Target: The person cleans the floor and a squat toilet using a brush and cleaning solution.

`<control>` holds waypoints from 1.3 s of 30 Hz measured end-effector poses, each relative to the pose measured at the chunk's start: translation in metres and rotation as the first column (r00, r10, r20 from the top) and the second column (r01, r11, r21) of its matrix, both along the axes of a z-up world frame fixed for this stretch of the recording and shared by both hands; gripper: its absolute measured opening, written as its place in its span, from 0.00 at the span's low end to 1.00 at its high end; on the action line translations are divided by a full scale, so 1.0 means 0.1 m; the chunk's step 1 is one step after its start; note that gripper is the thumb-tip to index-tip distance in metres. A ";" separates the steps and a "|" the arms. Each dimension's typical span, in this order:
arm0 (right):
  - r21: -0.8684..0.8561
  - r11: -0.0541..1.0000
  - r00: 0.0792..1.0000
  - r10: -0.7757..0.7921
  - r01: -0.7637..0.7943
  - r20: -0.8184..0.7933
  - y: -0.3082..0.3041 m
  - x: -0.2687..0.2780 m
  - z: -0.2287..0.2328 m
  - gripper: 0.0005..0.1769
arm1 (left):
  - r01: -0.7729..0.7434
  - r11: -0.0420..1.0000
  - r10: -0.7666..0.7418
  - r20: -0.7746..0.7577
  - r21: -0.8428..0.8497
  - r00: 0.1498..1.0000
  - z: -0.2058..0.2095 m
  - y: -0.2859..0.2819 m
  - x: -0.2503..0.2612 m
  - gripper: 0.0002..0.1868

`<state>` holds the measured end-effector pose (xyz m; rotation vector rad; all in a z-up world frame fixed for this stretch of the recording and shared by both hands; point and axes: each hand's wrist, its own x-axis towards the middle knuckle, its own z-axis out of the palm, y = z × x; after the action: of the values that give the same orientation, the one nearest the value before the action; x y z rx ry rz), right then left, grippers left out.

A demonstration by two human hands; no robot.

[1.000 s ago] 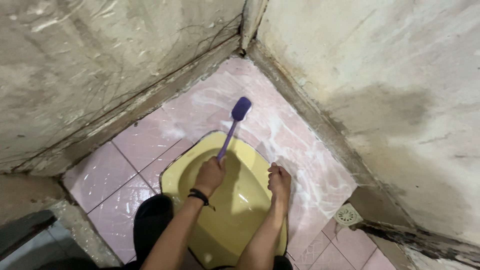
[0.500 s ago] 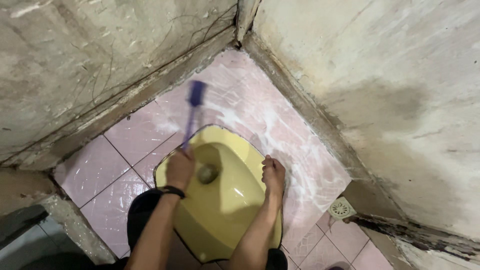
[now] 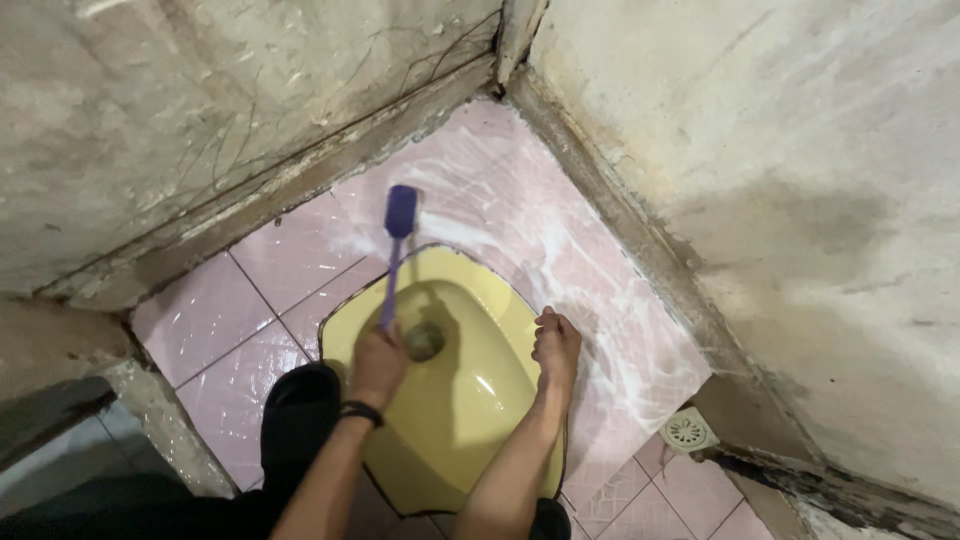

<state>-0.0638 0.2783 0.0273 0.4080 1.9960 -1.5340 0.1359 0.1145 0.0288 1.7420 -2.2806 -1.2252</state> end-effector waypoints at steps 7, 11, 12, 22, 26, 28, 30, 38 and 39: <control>-0.006 1.000 0.999 0.012 -0.012 0.044 -0.02 -0.03 -0.04 0.13 | 0.091 0.996 -0.090 0.152 0.000 0.984 0.01 0.15 0.12 0.24; 0.005 1.000 0.999 -0.001 0.000 0.047 0.06 0.03 -0.02 0.16 | -0.041 0.998 0.043 0.052 -0.038 0.998 -0.15 0.00 0.26 0.25; -0.010 1.000 0.999 0.001 0.000 0.047 0.02 0.03 -0.02 0.16 | 0.005 0.999 -0.006 -0.016 -0.049 1.000 -0.22 0.18 0.20 0.24; -0.022 0.999 0.998 0.033 -0.031 0.062 -0.06 0.04 -0.07 0.16 | -0.171 0.985 0.172 0.028 -0.026 0.985 -0.20 -0.08 0.41 0.26; -0.010 0.998 0.996 0.060 -0.060 0.072 -0.14 0.14 -0.02 0.16 | 0.034 0.994 -0.036 -0.020 -0.099 0.999 -0.20 0.43 0.30 0.24; -0.015 0.998 0.996 0.066 -0.065 0.061 -0.16 0.12 -0.01 0.16 | 0.027 0.991 -0.024 0.024 -0.133 0.999 -0.17 0.33 0.33 0.24; -0.017 0.998 0.997 0.053 -0.053 0.050 -0.11 0.11 -0.02 0.15 | -0.090 0.990 0.096 0.048 -0.109 0.994 -0.14 0.02 0.39 0.25; 0.007 1.000 0.995 -0.002 0.002 0.095 0.03 0.04 -0.06 0.17 | 0.101 0.994 -0.103 -0.053 -0.053 0.993 -0.19 0.41 -0.05 0.24; 0.016 1.000 0.996 -0.007 0.006 0.091 0.05 0.02 -0.05 0.17 | 0.095 0.990 -0.101 -0.051 -0.099 0.994 -0.20 0.29 -0.10 0.24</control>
<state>-0.0613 0.2834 0.0222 0.4823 1.9394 -1.4785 0.1263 0.1440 0.0086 1.5618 -2.3762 -1.1417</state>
